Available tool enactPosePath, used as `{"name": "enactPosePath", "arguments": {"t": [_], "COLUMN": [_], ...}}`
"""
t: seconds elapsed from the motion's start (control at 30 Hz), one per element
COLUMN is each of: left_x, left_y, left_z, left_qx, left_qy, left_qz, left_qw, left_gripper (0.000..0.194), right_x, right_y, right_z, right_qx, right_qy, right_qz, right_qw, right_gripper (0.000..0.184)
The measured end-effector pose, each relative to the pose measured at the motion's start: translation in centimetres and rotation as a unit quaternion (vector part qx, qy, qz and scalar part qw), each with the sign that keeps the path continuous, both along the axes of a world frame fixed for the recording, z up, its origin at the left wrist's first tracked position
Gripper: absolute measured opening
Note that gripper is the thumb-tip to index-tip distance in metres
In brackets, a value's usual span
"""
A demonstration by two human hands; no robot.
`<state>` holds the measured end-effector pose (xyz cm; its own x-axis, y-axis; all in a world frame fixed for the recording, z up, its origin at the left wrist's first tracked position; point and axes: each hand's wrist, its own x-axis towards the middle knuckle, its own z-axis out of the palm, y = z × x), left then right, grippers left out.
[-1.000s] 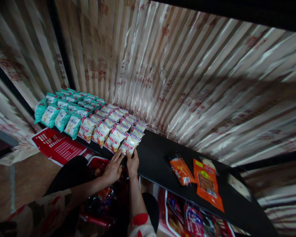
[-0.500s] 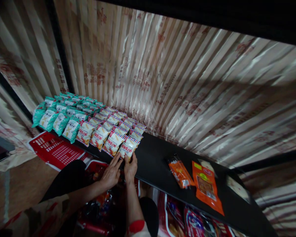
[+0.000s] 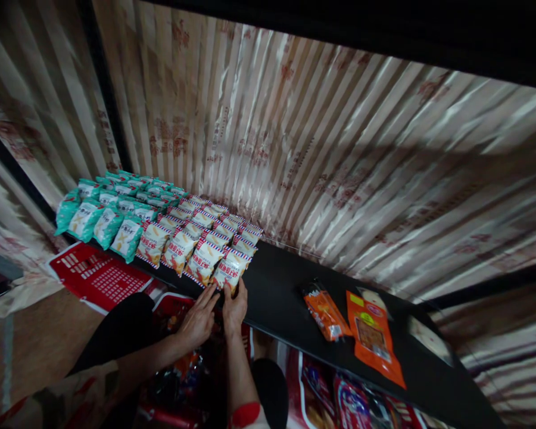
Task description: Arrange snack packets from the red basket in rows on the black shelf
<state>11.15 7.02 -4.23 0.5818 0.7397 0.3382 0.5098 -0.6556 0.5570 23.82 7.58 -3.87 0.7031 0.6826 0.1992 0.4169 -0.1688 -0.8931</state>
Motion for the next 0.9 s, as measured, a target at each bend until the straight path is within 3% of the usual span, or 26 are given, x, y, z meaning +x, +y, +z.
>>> {"name": "enactPosePath", "arguments": {"t": [0.37,0.6,0.9], "left_x": [0.0,-1.3,-2.5], "left_y": [0.1,-0.5,1.6], "left_z": [-0.2,0.4,0.5], "left_qx": [-0.011,0.011,0.040], "left_qy": [0.000,-0.021,-0.042], "left_qz": [0.004,0.017,0.054], "left_qw": [1.000,1.000,0.997], "left_gripper": [0.054,0.048,0.051], "right_x": [0.0,-0.1,-0.3], "right_y": [-0.2,-0.4,-0.2], "right_z": [0.5,0.8,0.9], "right_qx": [-0.027,-0.018,-0.043], "right_qy": [-0.014,-0.002,-0.029], "right_qz": [-0.005,-0.009,-0.009], "right_qw": [1.000,1.000,0.999], "right_gripper": [0.060,0.063,0.064]}}
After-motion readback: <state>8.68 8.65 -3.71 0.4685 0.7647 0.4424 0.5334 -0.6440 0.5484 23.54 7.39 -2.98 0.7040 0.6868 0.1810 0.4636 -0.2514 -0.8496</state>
